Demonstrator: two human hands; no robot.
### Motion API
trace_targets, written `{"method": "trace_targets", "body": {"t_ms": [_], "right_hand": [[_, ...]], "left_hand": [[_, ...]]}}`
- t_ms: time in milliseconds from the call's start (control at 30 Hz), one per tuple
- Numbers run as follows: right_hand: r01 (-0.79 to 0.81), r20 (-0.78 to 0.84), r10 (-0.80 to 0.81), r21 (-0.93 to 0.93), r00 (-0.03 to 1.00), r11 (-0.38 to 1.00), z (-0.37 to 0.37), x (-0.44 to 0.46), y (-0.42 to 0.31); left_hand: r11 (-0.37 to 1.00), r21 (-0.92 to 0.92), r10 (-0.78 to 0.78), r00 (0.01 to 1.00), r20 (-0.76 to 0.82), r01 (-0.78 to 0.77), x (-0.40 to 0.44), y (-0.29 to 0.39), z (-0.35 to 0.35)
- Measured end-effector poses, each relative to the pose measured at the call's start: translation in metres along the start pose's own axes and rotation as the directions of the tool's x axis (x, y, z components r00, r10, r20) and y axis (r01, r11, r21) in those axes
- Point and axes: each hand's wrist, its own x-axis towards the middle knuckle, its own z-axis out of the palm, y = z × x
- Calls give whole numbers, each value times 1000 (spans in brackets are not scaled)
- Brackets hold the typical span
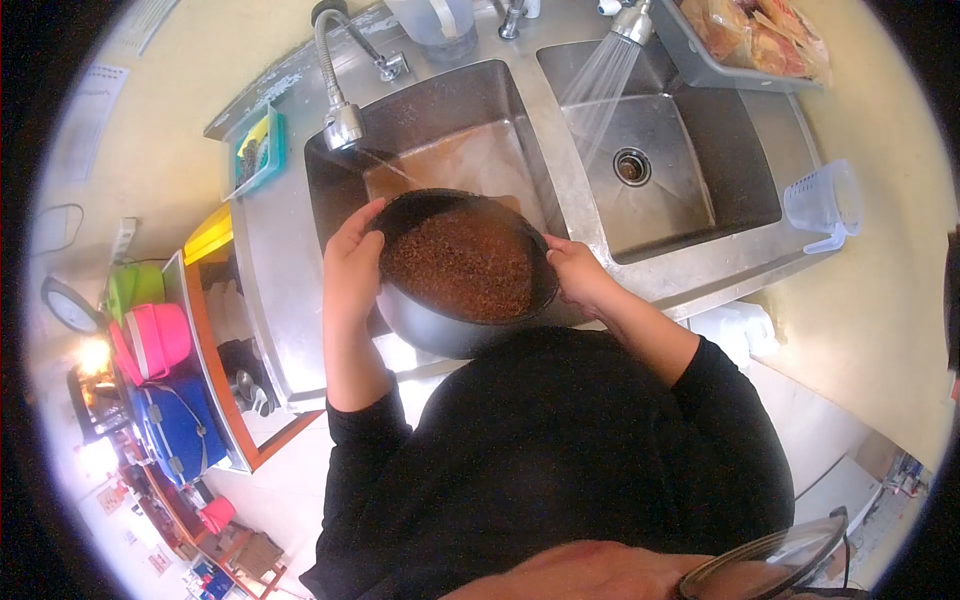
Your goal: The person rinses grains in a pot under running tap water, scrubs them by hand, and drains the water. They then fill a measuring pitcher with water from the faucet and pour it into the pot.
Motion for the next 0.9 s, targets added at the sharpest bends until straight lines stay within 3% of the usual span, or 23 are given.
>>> {"method": "trace_targets", "body": {"t_ms": [233,600,700,800,900], "right_hand": [[-27,24,28,-47,999,999,-4,3,2],[-83,5,83,8,997,996,-1,-5,-10],[-17,33,20,-66,999,998,-15,11,7],[434,-40,-458,-255,888,864,-34,48,37],[387,-196,-442,-264,875,884,-52,42,7]], "left_hand": [[998,-45,43,999,14,-42,8,-15,0],[1000,-4,-30,1000,-9,30,4,5,6],[1000,-24,-10,1000,-2,10,8,2,9],[999,-7,50,998,23,-50,7,7,18],[992,-29,126,992,31,-125,10,5,35]]}}
